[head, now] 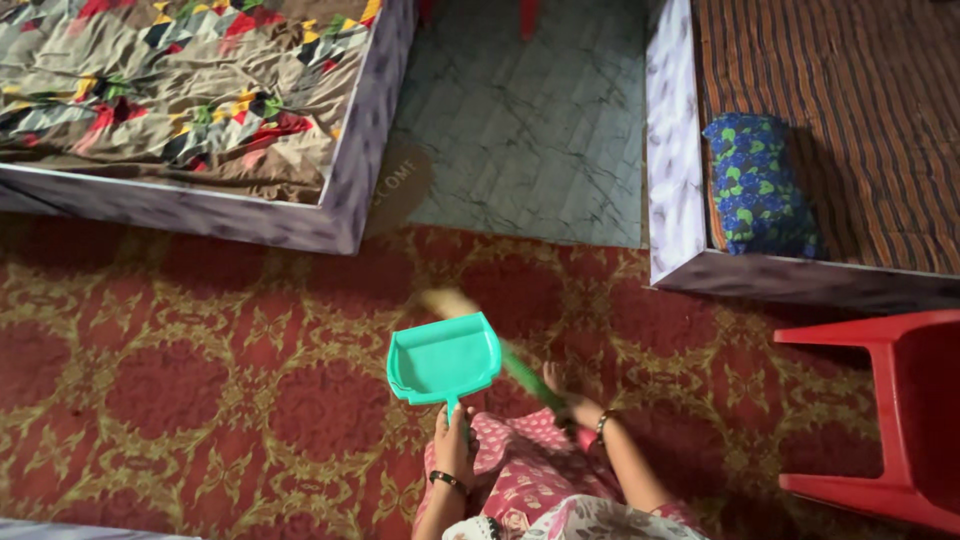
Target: The person sweeps a patterned red carpet and adjacent tiled floor using a small broom and a teal dustpan. They move between beds and a red plastic chair, sweeping debris into the dustpan.
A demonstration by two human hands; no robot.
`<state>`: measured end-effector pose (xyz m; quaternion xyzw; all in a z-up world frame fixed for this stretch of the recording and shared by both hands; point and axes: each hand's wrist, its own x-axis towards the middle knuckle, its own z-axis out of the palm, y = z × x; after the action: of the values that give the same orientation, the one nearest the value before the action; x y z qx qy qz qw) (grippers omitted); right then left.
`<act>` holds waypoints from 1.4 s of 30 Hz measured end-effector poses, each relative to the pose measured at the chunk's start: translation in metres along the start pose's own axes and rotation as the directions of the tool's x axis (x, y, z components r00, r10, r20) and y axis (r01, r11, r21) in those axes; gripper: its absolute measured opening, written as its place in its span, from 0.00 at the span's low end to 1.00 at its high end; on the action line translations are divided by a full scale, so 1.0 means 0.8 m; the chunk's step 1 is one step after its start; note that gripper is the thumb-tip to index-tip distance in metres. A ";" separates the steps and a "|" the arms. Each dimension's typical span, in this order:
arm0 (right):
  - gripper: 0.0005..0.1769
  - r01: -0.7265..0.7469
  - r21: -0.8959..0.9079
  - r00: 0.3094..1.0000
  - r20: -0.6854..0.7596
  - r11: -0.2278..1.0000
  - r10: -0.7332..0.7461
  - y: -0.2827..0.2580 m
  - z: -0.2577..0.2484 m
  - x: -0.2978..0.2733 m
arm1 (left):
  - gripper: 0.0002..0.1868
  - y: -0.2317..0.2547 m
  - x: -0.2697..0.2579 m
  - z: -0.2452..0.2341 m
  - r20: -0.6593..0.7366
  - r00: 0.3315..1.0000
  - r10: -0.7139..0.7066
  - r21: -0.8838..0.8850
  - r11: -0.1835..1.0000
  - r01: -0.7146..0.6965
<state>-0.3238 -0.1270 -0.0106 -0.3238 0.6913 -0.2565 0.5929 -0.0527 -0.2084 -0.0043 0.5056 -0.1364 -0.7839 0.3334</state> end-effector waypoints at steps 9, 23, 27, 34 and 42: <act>0.13 -0.069 0.450 0.864 -0.419 0.891 0.279 0.006 -0.193 0.012 | 0.15 -0.017 0.039 0.076 -0.096 0.994 0.060 -0.030 0.998 -0.063; 0.26 -0.187 -0.798 0.960 -0.023 0.573 0.281 -0.017 -0.252 0.067 | 0.15 -0.050 0.058 0.197 -0.197 0.980 0.037 -0.071 0.996 -0.052; 0.23 0.015 -0.742 0.995 0.079 0.670 0.065 0.000 -0.252 0.066 | 0.14 -0.052 0.064 0.228 -0.192 0.980 0.049 -0.048 0.997 -0.060; 0.25 -0.045 -0.406 0.957 -0.279 0.913 -0.077 0.028 -0.330 0.044 | 0.13 -0.063 0.080 0.242 -0.180 0.982 0.049 -0.082 0.995 -0.065; 0.25 -0.290 0.301 0.874 -0.303 0.908 0.380 0.032 -0.417 0.068 | 0.15 -0.067 0.073 0.240 -0.253 0.964 0.081 -0.085 0.991 -0.106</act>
<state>-0.6609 -0.1607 -0.0099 -0.0706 0.7952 -0.2868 0.5296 -0.2581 -0.2308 0.0118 0.5761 -0.0788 -0.7034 0.4088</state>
